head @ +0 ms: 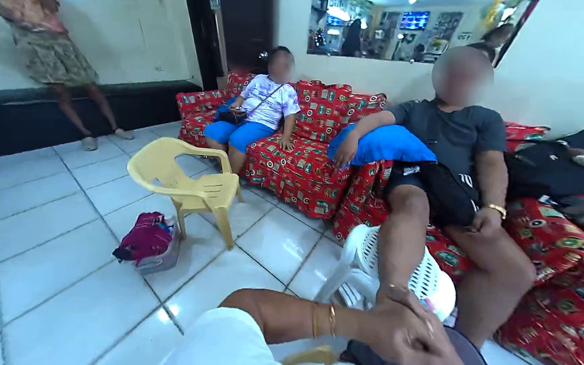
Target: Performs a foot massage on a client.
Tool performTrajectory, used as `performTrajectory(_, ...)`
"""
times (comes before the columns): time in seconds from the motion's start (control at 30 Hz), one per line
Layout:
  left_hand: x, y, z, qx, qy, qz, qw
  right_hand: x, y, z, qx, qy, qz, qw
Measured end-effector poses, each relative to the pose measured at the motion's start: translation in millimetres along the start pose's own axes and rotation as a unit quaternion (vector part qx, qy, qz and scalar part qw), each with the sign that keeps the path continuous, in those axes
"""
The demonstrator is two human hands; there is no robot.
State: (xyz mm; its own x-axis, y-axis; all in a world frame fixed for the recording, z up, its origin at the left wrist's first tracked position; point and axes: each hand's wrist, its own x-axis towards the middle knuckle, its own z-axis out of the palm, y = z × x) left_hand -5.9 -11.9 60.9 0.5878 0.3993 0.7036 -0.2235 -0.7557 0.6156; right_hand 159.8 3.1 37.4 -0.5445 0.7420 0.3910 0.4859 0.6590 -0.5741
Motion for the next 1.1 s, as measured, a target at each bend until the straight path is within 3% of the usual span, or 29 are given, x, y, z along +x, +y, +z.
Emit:
performTrajectory(0.07, 5, 7, -20, -0.096, 0.062, -0.068, 0.991, -1, 2, 0, 0.032, 0.052, -0.009, 0.998)
performTrajectory(0.2, -21, -40, -22, -0.181, 0.118, -0.132, 0.967, 2, 35, 14, 0.121, 0.136, -0.083, 0.980)
performTrajectory(0.27, -26, -52, -2, -0.207, 0.162, -0.122, 0.957, 2, 21, 10, 0.171, 0.159, -0.083, 0.969)
performTrajectory(0.57, 13, -60, 51, -0.326, 0.294, -0.038, 0.898, -9, 60, 1, 0.274, 0.218, -0.125, 0.928)
performTrajectory(0.67, 12, -54, 61, -0.285, 0.334, -0.019, 0.898, -9, 53, 6, 0.383, 0.201, -0.131, 0.892)
performTrajectory(0.73, 10, -39, 61, -0.246, 0.339, -0.026, 0.908, -8, 26, 5, 0.390, 0.235, -0.106, 0.884)
performTrajectory(0.8, 14, -17, 59, -0.191, 0.356, -0.042, 0.914, -2, 0, -2, 0.334, 0.280, -0.100, 0.895)
performTrajectory(0.9, 6, -30, 65, -0.162, 0.324, 0.008, 0.932, 0, -20, -7, 0.322, 0.311, -0.074, 0.891)
performTrajectory(1.0, -1, -23, 59, -0.062, 0.291, -0.001, 0.955, -6, -34, -10, 0.294, 0.292, -0.055, 0.908)
performTrajectory(1.1, -18, -55, 48, -0.059, 0.232, 0.025, 0.971, -7, -27, -5, 0.254, 0.256, -0.044, 0.932)
